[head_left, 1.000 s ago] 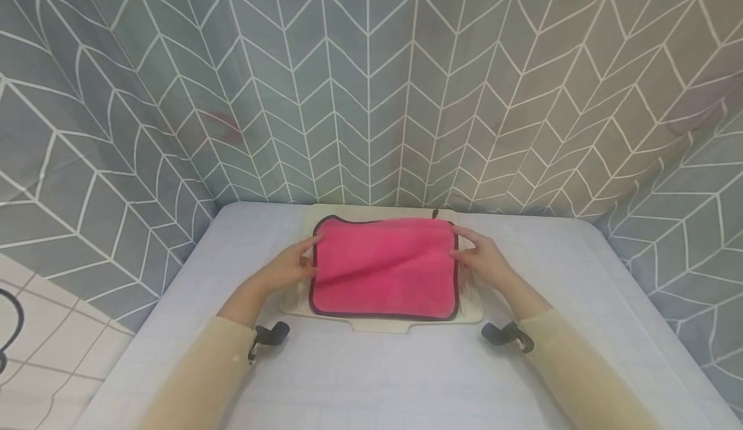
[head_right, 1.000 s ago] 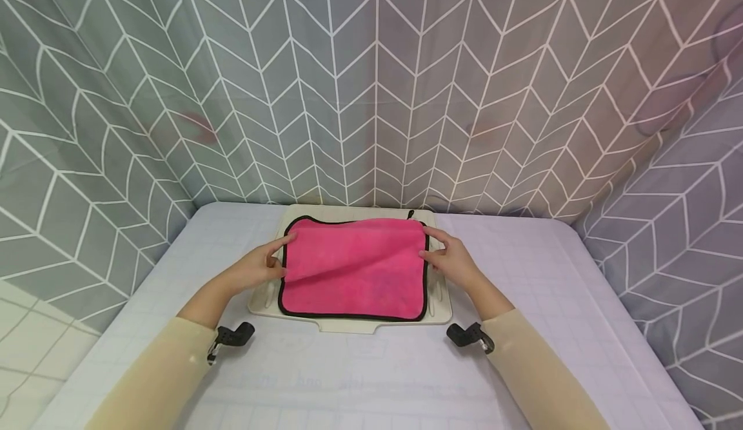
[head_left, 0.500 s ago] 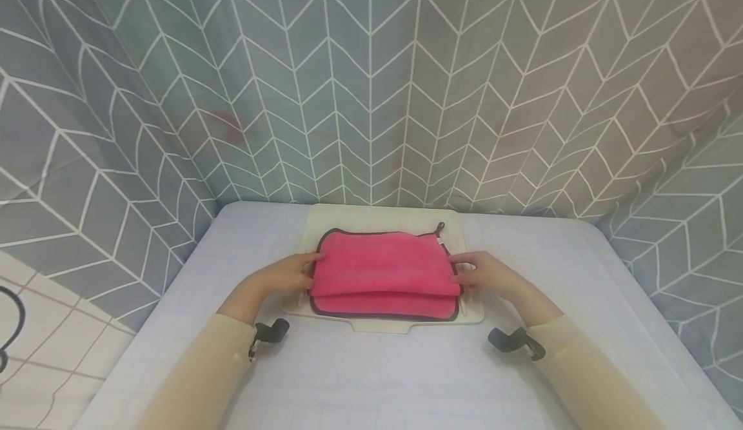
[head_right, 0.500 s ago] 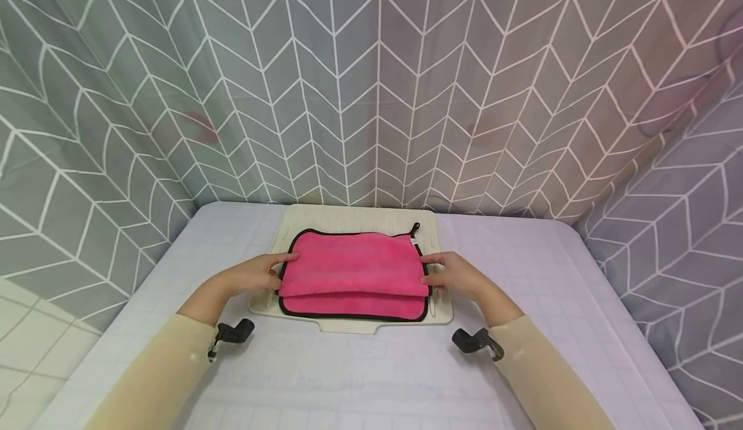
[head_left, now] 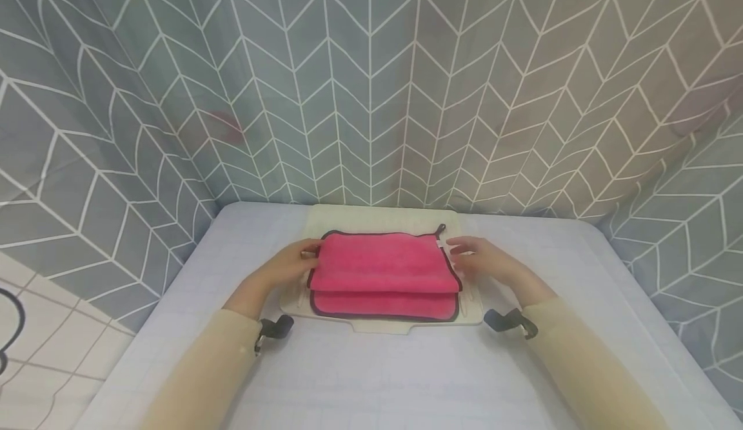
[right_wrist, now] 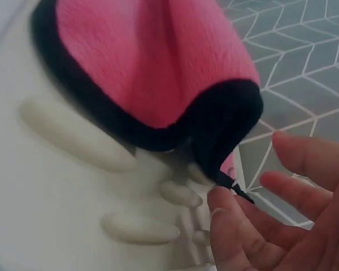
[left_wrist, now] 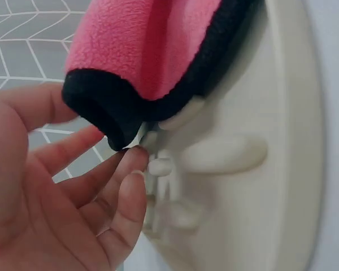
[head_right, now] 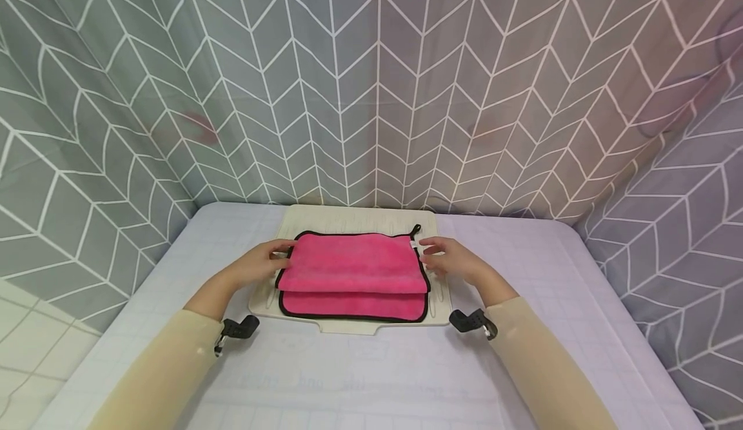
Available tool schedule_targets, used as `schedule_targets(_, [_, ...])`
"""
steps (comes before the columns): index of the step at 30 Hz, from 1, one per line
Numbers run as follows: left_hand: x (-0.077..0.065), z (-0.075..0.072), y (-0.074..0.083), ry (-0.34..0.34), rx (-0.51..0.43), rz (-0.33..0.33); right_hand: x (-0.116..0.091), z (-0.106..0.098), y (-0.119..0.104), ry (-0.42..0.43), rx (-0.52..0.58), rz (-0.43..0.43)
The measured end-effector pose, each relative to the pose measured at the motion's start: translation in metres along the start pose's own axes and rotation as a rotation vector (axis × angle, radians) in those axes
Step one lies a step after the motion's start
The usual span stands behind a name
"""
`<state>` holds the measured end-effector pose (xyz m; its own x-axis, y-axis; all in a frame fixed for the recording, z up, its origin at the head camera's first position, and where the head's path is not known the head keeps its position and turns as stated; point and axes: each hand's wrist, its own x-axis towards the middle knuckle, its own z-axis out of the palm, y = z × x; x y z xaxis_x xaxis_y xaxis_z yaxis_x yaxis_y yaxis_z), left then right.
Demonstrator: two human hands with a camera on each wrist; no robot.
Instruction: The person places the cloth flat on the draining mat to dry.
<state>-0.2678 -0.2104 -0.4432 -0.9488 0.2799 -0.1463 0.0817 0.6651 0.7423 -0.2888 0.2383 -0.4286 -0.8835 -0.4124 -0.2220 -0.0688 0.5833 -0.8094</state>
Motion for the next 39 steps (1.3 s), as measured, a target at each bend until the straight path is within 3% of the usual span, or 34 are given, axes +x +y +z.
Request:
schedule_targets(6, [0.012,0.001,-0.006,0.042,0.024,0.068,0.012,0.005,-0.005,0.062,0.065,-0.033])
schedule_targets(14, [0.013,0.003,-0.004,0.051,0.037,0.053,0.027,0.013,-0.005,0.114,0.083,0.041])
schedule_targets(23, [0.016,0.001,-0.005,0.011,0.065,0.061,0.039,0.012,0.005,0.07,0.174,0.019])
schedule_targets(27, [0.018,-0.001,-0.005,0.009,0.087,0.088,0.041,0.011,0.004,0.057,0.128,0.009])
schedule_targets(39, [0.033,-0.004,0.004,0.052,0.079,0.114,0.042,-0.002,-0.007,0.159,0.049,-0.055])
